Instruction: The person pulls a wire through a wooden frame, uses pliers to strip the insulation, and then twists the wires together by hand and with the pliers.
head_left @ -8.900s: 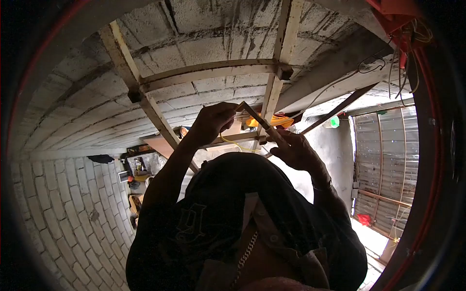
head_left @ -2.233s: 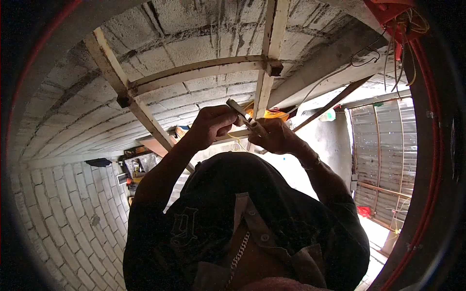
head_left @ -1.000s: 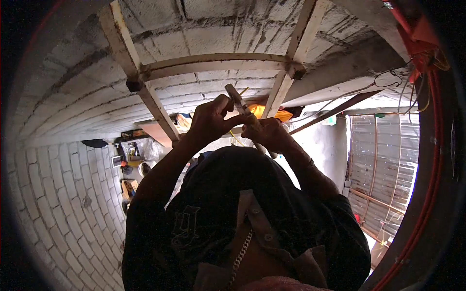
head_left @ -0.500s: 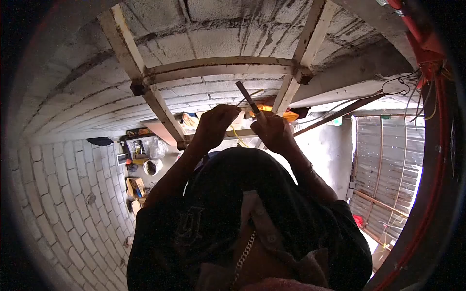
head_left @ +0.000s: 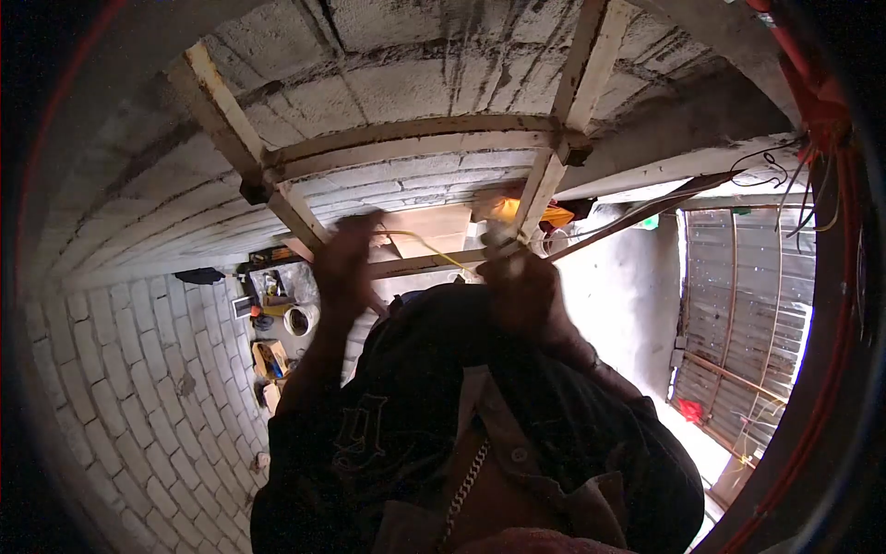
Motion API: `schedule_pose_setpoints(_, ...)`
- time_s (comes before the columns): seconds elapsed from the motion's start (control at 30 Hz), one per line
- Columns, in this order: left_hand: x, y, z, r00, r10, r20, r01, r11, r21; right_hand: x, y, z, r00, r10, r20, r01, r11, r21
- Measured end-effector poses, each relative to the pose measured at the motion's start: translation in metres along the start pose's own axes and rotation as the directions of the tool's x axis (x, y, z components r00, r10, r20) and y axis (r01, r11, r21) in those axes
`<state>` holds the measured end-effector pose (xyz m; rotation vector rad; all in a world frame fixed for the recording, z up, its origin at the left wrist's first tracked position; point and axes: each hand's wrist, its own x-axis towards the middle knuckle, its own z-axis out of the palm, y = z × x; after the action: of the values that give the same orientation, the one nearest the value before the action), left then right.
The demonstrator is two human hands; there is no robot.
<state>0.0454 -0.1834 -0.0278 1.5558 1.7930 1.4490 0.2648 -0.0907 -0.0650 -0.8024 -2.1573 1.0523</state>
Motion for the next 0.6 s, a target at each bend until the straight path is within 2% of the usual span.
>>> schedule_pose_setpoints(0.03,-0.003,-0.023,-0.031,0.972,-0.137,-0.189,0.159,0.981,0.108,-0.012,0.033,-0.013,1.0,-0.026,-0.012,0.025,0.999,-0.045)
schedule_pose_setpoints(0.07,-0.001,-0.037,-0.048,0.892,-0.238,-0.384,0.326,0.928,0.182,-0.013,0.044,-0.043,0.983,0.129,0.129,-0.078,0.937,-0.34)
schedule_pose_setpoints(0.1,0.001,-0.03,-0.051,0.836,-0.408,-0.367,0.461,0.885,0.068,0.003,0.012,-0.058,0.811,0.583,-0.039,-0.584,0.811,-0.023)
schedule_pose_setpoints(0.13,-0.001,-0.023,-0.054,0.747,-0.573,-0.337,0.595,0.803,-0.046,0.003,0.017,-0.067,0.936,0.322,-0.142,-0.331,0.943,-0.042)
schedule_pose_setpoints(0.2,-0.004,-0.014,-0.028,0.866,-0.49,-0.098,0.487,0.872,-0.05,0.015,-0.011,-0.073,0.968,0.206,-0.144,-0.234,0.948,-0.215)
schedule_pose_setpoints(0.23,-0.001,-0.018,-0.017,0.955,-0.296,-0.012,0.296,0.952,0.074,0.019,-0.02,-0.074,0.982,0.178,-0.068,-0.188,0.959,-0.214)
schedule_pose_setpoints(0.27,0.004,-0.02,-0.005,0.991,-0.089,0.103,0.07,0.982,0.174,0.019,-0.02,-0.064,0.969,0.238,-0.061,-0.239,0.971,0.0)
schedule_pose_setpoints(0.33,0.014,0.013,0.01,0.92,-0.338,0.199,0.346,0.938,-0.011,0.032,-0.019,-0.057,0.992,0.125,-0.033,-0.128,0.987,-0.101)
schedule_pose_setpoints(0.37,0.013,0.013,0.015,0.917,-0.34,0.21,0.35,0.936,-0.014,0.039,-0.019,-0.055,0.996,0.088,0.003,-0.086,0.985,-0.15)
schedule_pose_setpoints(0.4,0.013,0.011,0.02,0.917,-0.289,0.277,0.3,0.954,0.003,0.044,-0.023,-0.051,0.993,0.116,-0.023,-0.117,0.993,-0.022)
schedule_pose_setpoints(0.47,0.012,0.009,0.029,0.907,-0.238,0.348,0.249,0.968,0.013,0.054,-0.022,-0.046,1.0,0.018,-0.006,-0.018,0.999,0.042)
schedule_pose_setpoints(0.53,0.013,0.007,0.033,0.905,-0.22,0.365,0.236,0.972,0.002,0.058,-0.012,-0.042,0.991,-0.085,0.107,0.096,0.99,-0.107)
schedule_pose_setpoints(0.57,0.014,0.004,0.035,0.904,-0.221,0.366,0.236,0.972,0.004,0.062,-0.028,-0.043,0.986,0.042,0.158,-0.058,0.993,0.098)
schedule_pose_setpoints(0.6,0.014,0.0,0.036,0.912,-0.176,0.37,0.169,0.984,0.053,0.061,-0.018,-0.041,0.969,-0.199,0.149,0.208,0.977,-0.047)
